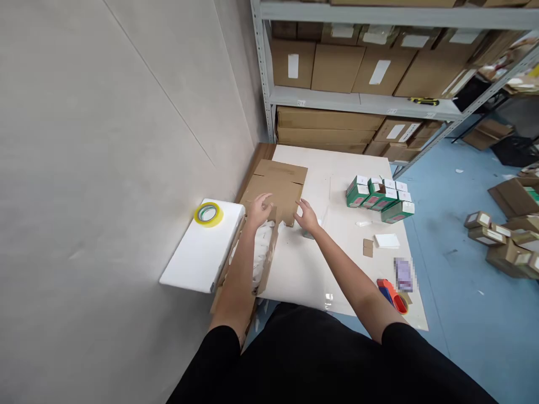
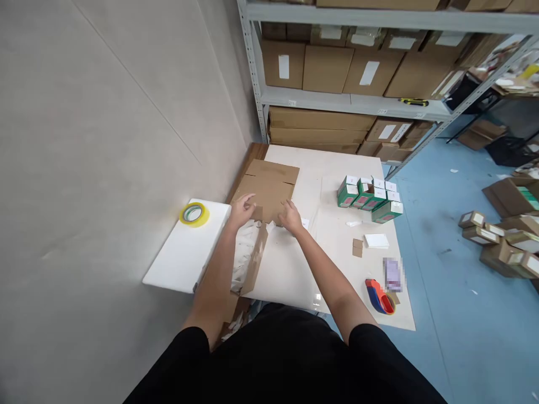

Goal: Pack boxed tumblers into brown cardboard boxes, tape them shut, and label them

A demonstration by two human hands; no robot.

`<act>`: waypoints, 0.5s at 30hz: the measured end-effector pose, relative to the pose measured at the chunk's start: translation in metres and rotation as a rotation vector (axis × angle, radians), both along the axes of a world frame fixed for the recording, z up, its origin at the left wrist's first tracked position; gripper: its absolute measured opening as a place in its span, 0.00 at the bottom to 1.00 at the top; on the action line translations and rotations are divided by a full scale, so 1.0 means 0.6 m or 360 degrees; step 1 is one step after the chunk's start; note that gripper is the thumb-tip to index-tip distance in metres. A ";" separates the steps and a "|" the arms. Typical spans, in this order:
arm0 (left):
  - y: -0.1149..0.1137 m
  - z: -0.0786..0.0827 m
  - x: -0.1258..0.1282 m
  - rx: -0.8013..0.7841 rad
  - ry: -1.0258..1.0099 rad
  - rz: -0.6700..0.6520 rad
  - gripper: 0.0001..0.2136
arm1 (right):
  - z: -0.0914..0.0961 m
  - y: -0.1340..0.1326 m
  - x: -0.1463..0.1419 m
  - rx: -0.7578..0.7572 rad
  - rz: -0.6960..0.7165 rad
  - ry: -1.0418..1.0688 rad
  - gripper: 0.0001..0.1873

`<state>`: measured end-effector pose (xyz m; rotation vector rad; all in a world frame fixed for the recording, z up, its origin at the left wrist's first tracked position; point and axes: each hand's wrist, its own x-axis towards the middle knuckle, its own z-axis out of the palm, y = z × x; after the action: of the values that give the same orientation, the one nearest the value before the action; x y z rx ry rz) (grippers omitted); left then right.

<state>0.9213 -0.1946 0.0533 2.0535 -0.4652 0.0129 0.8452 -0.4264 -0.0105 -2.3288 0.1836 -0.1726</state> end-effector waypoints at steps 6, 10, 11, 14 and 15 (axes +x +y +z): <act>-0.039 -0.077 0.136 0.0159 0.0134 -0.0151 0.18 | -0.059 0.016 0.087 -0.0072 -0.0077 0.0283 0.36; -0.062 -0.133 0.180 0.0328 0.0238 -0.0208 0.18 | -0.115 0.017 0.124 -0.0065 -0.0115 0.0503 0.37; -0.066 -0.148 0.185 0.0352 0.0281 -0.0209 0.19 | -0.132 0.016 0.132 -0.0034 -0.0136 0.0563 0.37; -0.069 -0.191 0.192 0.0378 0.0442 -0.0181 0.19 | -0.185 0.008 0.154 0.0170 -0.0324 0.0793 0.36; -0.068 -0.204 0.193 0.0371 0.0484 -0.0164 0.19 | -0.204 0.005 0.161 0.0254 -0.0420 0.0878 0.35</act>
<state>1.0371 -0.2357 -0.0691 2.2066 -0.3949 -0.4278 0.9418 -0.4234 -0.1331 -2.1347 0.7504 0.3494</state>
